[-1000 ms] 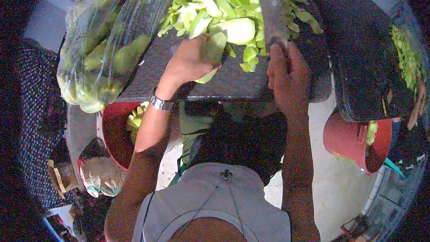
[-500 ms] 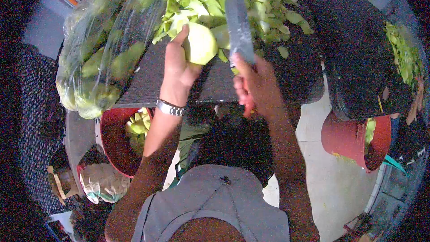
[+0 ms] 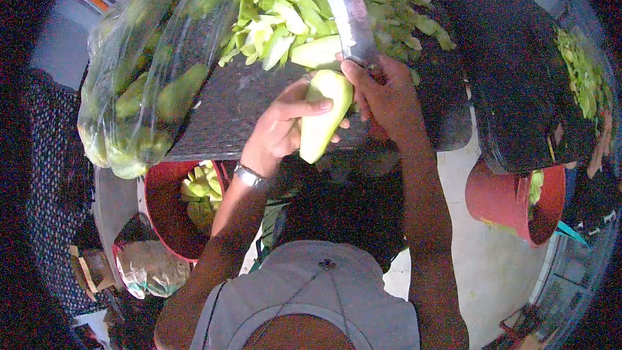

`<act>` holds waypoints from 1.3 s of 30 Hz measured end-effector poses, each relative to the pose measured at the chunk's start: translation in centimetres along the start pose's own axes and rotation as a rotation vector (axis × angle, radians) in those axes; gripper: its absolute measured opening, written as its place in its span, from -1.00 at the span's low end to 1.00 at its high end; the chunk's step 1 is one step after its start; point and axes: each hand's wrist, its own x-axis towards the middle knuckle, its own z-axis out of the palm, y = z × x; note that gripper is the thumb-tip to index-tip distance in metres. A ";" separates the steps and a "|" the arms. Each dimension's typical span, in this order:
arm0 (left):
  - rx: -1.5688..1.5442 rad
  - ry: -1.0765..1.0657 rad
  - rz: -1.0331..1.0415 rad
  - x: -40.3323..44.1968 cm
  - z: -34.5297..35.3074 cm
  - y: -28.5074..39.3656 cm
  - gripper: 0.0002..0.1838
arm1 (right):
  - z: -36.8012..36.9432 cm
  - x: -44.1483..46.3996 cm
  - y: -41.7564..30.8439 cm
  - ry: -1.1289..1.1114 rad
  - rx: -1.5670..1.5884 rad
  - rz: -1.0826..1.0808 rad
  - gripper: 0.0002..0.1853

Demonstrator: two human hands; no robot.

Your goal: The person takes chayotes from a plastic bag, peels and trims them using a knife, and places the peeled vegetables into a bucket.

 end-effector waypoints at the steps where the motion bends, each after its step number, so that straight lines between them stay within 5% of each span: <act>1: -0.048 0.002 0.002 0.3 -0.3 -0.5 -0.38 | 0.0 0.0 -0.1 0.104 -0.156 -0.140 -0.71; 3: -0.026 0.041 0.060 0.6 -0.8 -1.2 -0.40 | -0.1 -0.1 -0.3 0.315 -0.471 -0.416 -0.72; 7: -0.053 0.014 0.148 1.4 -1.0 -1.4 -0.40 | -2.1 -0.4 -1.0 0.228 -0.521 -0.348 -0.64; 10: 0.124 0.065 0.121 1.0 0.4 -0.4 -0.34 | -2.0 -2.0 -2.7 0.058 -0.682 -0.237 -0.51; 13: 0.636 0.175 0.368 1.3 0.7 -0.7 -0.30 | -1.4 -3.6 -3.3 -0.082 -0.905 -0.296 -0.31; 20: 1.042 0.358 0.384 0.5 1.1 -1.4 -0.37 | -1.3 -3.5 -0.9 -0.133 -0.861 -0.505 -0.11; 26: 0.915 0.270 0.399 -0.5 1.4 -1.0 -0.53 | -2.0 -2.3 -0.2 -0.166 -0.871 -0.518 -0.26; 32: 0.399 0.240 0.220 -0.2 1.0 -1.2 -0.56 | -2.8 -0.3 -0.1 -0.153 -0.992 -0.499 -0.43; 39: 0.248 0.423 0.226 -1.3 -0.2 0.9 -0.68 | -6.8 1.7 2.3 0.018 -1.121 -0.497 -0.58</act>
